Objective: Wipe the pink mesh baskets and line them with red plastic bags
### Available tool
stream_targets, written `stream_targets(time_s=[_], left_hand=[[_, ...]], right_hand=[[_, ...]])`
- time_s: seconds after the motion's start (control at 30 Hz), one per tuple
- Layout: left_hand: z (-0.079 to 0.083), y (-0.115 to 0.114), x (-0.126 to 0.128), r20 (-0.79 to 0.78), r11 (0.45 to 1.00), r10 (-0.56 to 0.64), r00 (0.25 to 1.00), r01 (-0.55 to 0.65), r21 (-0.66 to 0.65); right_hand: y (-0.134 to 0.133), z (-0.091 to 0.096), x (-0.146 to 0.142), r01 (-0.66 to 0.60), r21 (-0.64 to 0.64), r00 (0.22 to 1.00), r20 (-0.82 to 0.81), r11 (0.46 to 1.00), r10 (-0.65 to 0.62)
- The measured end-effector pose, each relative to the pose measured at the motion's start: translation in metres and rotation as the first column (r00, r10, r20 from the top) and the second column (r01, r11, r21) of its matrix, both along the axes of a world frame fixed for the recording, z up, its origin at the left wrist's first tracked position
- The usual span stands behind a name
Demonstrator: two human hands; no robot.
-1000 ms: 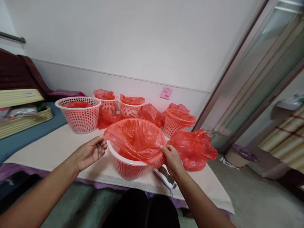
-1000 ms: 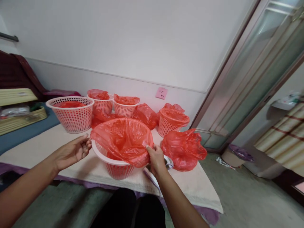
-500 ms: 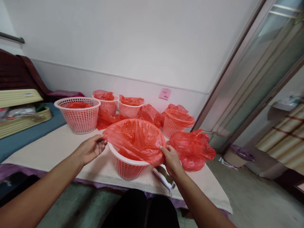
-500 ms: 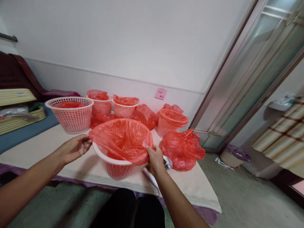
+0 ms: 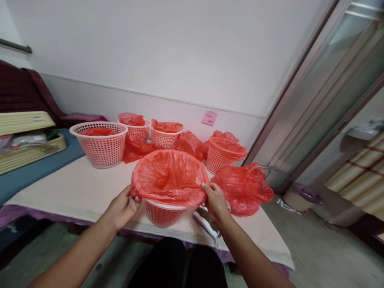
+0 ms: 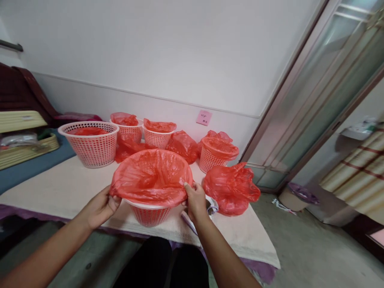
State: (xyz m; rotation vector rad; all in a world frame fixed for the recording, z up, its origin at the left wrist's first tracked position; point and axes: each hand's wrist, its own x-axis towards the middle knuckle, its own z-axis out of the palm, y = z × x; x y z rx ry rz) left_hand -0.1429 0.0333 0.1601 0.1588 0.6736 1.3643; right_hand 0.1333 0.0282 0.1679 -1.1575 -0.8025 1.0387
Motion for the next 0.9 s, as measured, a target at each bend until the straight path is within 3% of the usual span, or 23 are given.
stream_targets(time_s=[0.13, 0.37, 0.67, 0.9], left_hand=[[-0.008, -0.012, 0.008, -0.023, 0.992, 0.051, 0.998, -0.048, 0.120], [-0.023, -0.008, 0.001, -0.109, 0.984, 0.084, 0.991, -0.065, 0.169], [-0.010, -0.044, 0.016, -0.173, 0.985, -0.024, 0.985, 0.052, 0.163], [-0.009, -0.055, 0.029, -0.295, 0.983, -0.053, 0.954, 0.102, 0.153]], right_hand=[[0.000, 0.000, 0.001, -0.014, 0.010, 0.999, -0.040, 1.000, 0.014], [0.001, -0.002, -0.003, -0.045, 0.057, 0.990, -0.130, 0.997, 0.052], [0.002, -0.004, -0.001, -0.067, 0.056, 0.987, -0.144, 0.996, 0.074], [-0.001, -0.005, 0.000, -0.094, 0.016, 0.981, -0.167, 0.995, 0.096]])
